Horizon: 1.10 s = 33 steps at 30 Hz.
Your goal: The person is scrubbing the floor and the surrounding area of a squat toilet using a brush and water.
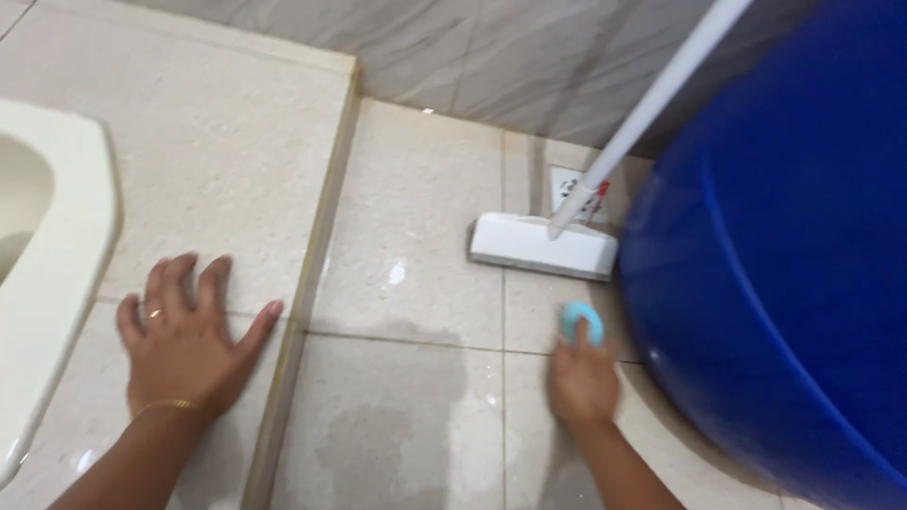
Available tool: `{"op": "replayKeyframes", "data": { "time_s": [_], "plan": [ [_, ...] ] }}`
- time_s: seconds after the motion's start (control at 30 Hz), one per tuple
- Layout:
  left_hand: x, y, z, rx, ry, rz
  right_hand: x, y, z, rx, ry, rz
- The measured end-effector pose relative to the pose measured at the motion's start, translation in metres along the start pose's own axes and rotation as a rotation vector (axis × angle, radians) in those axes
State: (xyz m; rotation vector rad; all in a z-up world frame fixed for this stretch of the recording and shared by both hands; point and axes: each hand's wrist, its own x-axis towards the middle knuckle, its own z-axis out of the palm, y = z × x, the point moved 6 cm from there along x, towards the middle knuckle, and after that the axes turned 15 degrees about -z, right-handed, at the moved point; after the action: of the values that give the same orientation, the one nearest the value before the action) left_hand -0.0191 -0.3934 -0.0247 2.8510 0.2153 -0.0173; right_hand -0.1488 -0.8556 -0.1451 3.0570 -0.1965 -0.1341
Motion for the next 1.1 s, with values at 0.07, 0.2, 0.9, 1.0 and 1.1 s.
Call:
{"op": "replayKeyframes", "data": {
  "time_s": [0.07, 0.2, 0.9, 1.0, 1.1],
  "plan": [
    [0.001, -0.008, 0.008, 0.033, 0.101, -0.027, -0.043, 0.040, -0.033, 0.068, 0.164, 0.374],
    [0.005, -0.009, 0.010, 0.040, 0.107, -0.024, 0.023, -0.048, 0.063, -0.420, 0.279, 0.460],
    [0.006, -0.012, 0.013, 0.084, 0.112, -0.042, 0.045, -0.140, -0.037, 0.198, 0.276, 0.039],
    [0.002, -0.014, 0.014, 0.051, 0.120, -0.023, 0.001, -0.058, 0.031, 0.121, 0.108, -0.135],
    [-0.003, -0.013, 0.015, 0.093, 0.230, -0.001, -0.084, 0.039, 0.028, -0.378, 0.122, 0.146]
  ]
}}
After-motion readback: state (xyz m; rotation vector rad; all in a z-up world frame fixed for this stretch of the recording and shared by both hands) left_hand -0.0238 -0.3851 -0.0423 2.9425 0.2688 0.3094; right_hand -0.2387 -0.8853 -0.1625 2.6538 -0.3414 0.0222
